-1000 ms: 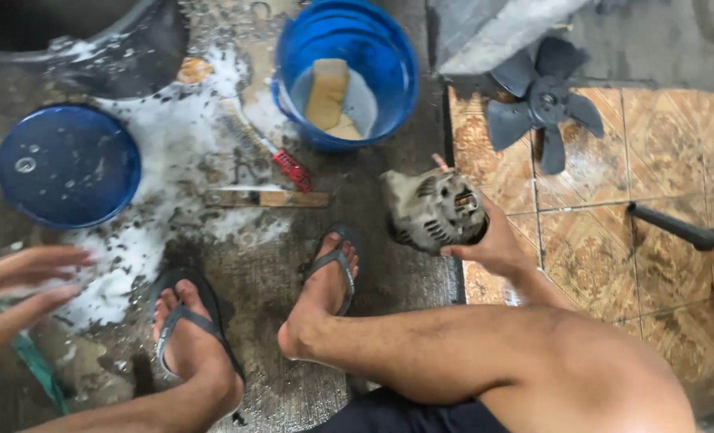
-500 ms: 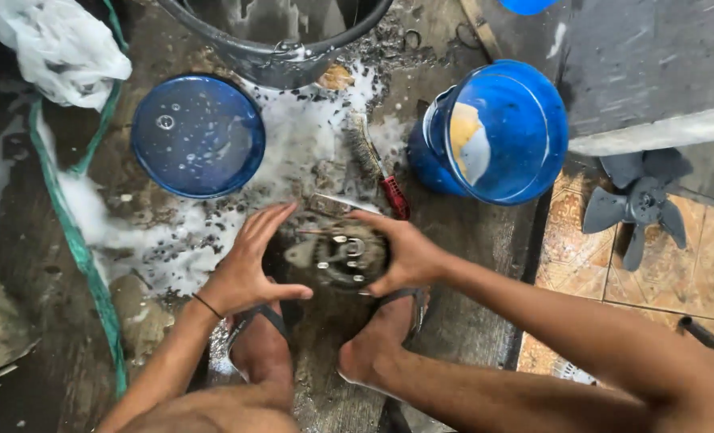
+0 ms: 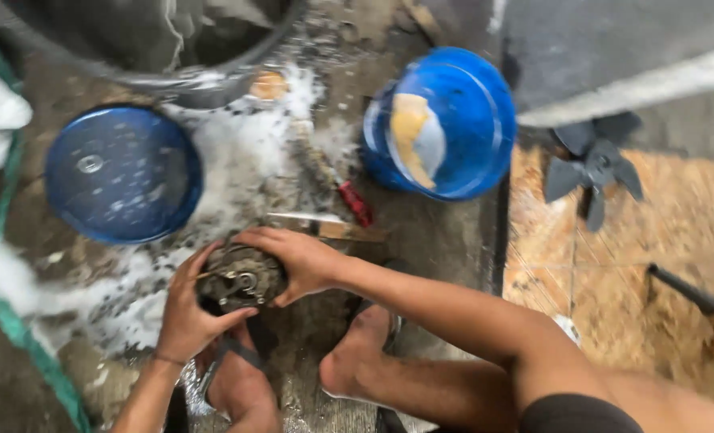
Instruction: A person is cleaning an alternator part using a brush and soapy water on a tiled floor.
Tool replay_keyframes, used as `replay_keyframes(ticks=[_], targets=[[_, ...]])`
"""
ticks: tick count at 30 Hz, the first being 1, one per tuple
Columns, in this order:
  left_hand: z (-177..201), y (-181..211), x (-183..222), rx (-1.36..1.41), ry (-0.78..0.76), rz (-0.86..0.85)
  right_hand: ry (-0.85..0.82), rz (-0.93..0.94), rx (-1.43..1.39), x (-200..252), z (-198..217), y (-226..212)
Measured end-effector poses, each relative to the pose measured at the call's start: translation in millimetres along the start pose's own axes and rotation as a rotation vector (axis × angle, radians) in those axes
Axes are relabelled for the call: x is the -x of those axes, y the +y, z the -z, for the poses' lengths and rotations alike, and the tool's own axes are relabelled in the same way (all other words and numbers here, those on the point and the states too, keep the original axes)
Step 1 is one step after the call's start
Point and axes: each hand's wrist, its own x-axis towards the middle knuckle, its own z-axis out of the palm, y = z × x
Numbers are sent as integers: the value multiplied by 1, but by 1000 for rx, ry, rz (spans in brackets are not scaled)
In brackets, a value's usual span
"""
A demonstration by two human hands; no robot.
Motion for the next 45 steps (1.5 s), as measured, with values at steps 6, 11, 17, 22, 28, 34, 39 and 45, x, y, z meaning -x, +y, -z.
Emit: replay_keyframes(ticks=[6, 11, 17, 22, 28, 34, 39, 45], targets=[[-9, 17, 2, -93, 42, 81, -11, 27, 216, 10, 76, -61], [-14, 41, 3, -91, 80, 315, 765, -157, 506, 29, 225, -25], [-31, 33, 16, -78, 192, 309, -201, -916, 767, 41, 258, 122], [-39, 34, 20, -152, 255, 392, -348, -968, 754, 12, 220, 113], [-42, 23, 16, -144, 257, 319, -250, -1012, 575, 18, 265, 115], [-35, 25, 17, 73, 186, 290, -277, -969, 759, 41, 229, 166], [-29, 22, 30, 182, 256, 200, -331, -864, 771, 52, 246, 186], [-17, 28, 28, 202, 182, 166, -434, -965, 650, 66, 247, 98]])
